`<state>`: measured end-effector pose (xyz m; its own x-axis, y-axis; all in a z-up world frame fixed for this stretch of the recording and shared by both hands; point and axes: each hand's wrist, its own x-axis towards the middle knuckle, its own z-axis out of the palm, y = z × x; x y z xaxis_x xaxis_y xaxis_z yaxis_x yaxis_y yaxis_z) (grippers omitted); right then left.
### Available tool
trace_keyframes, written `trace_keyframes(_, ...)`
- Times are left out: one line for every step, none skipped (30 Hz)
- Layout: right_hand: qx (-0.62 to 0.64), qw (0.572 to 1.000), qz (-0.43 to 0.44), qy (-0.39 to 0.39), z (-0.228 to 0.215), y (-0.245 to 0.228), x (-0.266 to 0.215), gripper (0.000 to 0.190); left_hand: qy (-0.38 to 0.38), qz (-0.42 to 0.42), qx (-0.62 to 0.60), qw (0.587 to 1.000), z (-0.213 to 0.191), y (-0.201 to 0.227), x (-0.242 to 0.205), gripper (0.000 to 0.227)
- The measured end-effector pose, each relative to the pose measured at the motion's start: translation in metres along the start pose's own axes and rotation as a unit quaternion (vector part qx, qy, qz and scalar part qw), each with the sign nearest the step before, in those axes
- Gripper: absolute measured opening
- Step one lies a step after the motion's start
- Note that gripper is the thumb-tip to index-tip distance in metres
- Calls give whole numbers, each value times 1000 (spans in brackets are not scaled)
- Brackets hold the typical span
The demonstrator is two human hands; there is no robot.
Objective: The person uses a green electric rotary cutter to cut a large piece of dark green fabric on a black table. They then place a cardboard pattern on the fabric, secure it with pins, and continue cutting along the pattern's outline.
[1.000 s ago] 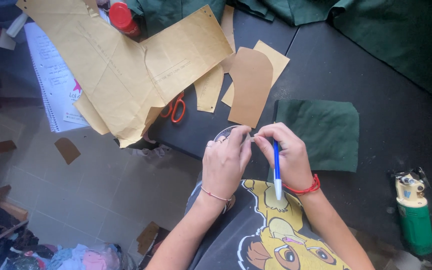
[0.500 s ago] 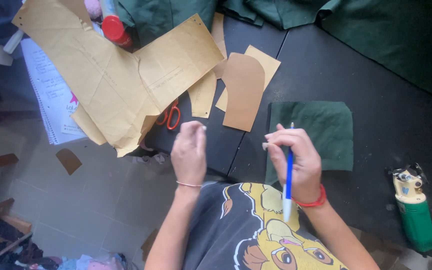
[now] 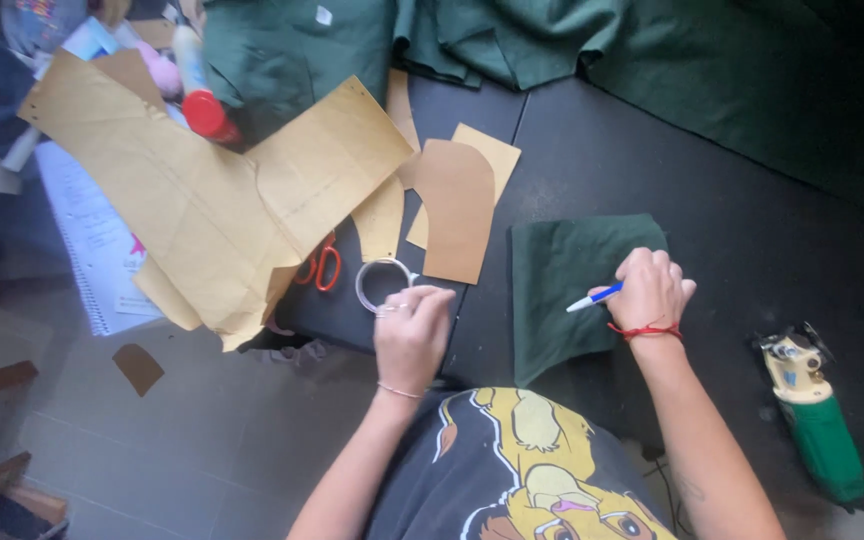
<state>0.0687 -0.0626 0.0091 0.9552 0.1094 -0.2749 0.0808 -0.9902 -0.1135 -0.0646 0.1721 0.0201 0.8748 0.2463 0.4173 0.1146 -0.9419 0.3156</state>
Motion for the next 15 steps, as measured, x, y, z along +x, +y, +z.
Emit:
trace_keyframes(-13, 999, 12, -28, -3, 2, 2, 32, -56, -49, -89, 993, 11, 9, -1, 24)
trace_keyframes(-26, 998, 24, -56, -6, 4, 4, 32, -112, -98, -177, 973, 23, 18, -1, 22)
trace_keyframes(-20, 998, 17, -49, -2, 7, 1, 32, -104, -95, -171, 975, 31, 27, 0, 22)
trace_keyframes(-43, 998, 8, -35, 1, 10, -1, 26, -194, -164, -230, 939, 39, 34, 2, 30)
trace_keyframes(-68, 997, -2, -22, 4, 13, -2, 21, -279, -233, -286, 887, 48, 43, 4, 42)
trace_keyframes(-64, 998, -11, -16, 10, 16, 2, 21, -270, -233, -282, 891, 50, 50, 15, 42)
trace_keyframes(-73, 997, -3, -38, 17, 20, 0, 18, -309, -258, -281, 871, 49, 58, 20, 47)
trace_keyframes(-83, 995, 5, -60, 25, 25, -1, 17, -347, -282, -280, 850, 48, 66, 25, 53)
trace_keyframes(-80, 995, -1, -57, 12, 20, -7, 17, -342, -282, -276, 853, 44, 70, 28, 53)
trace_keyframes(-27, 997, 12, -65, -1, 17, -13, 21, -374, -280, -268, 842, 41, 75, 32, 48)
trace_keyframes(26, 997, 26, -73, -14, 14, -19, 25, -406, -277, -260, 831, 37, 81, 36, 44)
trace_keyframes(29, 997, 20, -69, -22, 17, -19, 25, -400, -276, -257, 835, 40, 81, 39, 44)
trace_keyframes(65, 990, 55, -109, -28, 23, -22, 28, -428, -279, -253, 821, 42, 84, 40, 41)
trace_keyframes(100, 980, 90, -148, -34, 30, -25, 32, -456, -282, -250, 806, 45, 87, 40, 39)
trace_keyframes(101, 980, 96, -145, -37, 38, -28, 32, -459, -276, -251, 807, 40, 89, 44, 39)
